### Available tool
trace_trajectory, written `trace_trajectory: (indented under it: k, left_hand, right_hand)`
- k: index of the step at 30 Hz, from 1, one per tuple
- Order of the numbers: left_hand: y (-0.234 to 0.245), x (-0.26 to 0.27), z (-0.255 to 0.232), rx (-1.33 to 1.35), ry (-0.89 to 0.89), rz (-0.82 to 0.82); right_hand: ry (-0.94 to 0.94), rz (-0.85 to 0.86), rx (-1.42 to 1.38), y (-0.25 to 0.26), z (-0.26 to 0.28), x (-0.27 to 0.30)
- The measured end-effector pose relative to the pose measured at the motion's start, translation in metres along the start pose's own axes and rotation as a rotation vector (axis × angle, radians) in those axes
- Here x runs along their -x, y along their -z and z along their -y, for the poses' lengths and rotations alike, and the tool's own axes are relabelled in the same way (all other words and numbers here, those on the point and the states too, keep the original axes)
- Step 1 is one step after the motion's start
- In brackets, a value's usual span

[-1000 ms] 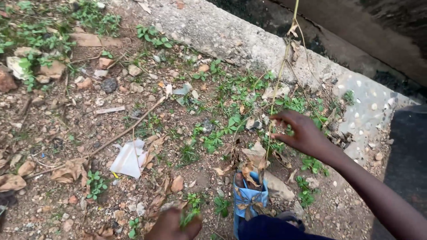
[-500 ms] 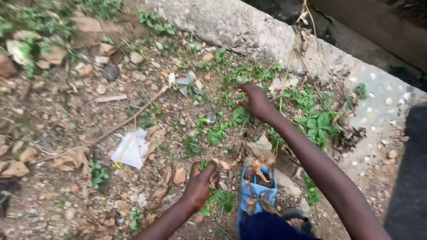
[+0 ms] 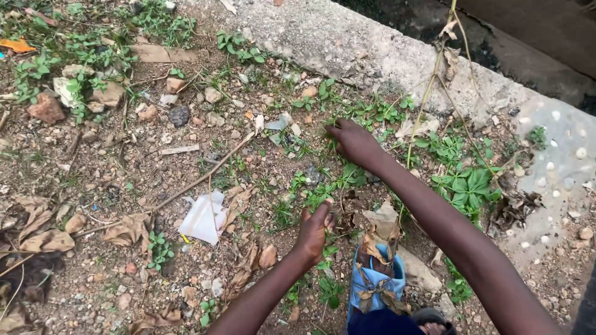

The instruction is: Picking small green leaves or wild plants from the ground near a roadside drainage ditch.

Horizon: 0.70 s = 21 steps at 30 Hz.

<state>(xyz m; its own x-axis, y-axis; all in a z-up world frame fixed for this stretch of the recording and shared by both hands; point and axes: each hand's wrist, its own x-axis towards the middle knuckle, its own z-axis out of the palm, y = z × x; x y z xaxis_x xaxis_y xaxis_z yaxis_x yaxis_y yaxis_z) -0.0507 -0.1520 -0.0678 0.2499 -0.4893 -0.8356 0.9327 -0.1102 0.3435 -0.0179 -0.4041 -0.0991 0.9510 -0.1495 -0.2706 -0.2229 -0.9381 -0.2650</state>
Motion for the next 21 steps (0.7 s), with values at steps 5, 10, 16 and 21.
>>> trace_trajectory:
  k: [5, 10, 16, 21]
  left_hand:
    - [0.000, -0.005, 0.027, -0.015, -0.014, 0.055]
    - [0.011, 0.005, 0.039, -0.119, 0.018, 0.061]
    - [0.022, 0.013, 0.038, -0.181, 0.196, -0.048]
    - [0.036, 0.002, 0.058, -0.133, 0.142, -0.065]
  right_hand:
    - [-0.038, 0.080, 0.067, -0.014, 0.010, -0.007]
    - [-0.059, 0.102, 0.010, -0.050, -0.009, -0.011]
    - [-0.082, -0.068, -0.242, -0.059, -0.029, 0.008]
    - [-0.008, -0.404, -0.243, -0.083, -0.045, 0.019]
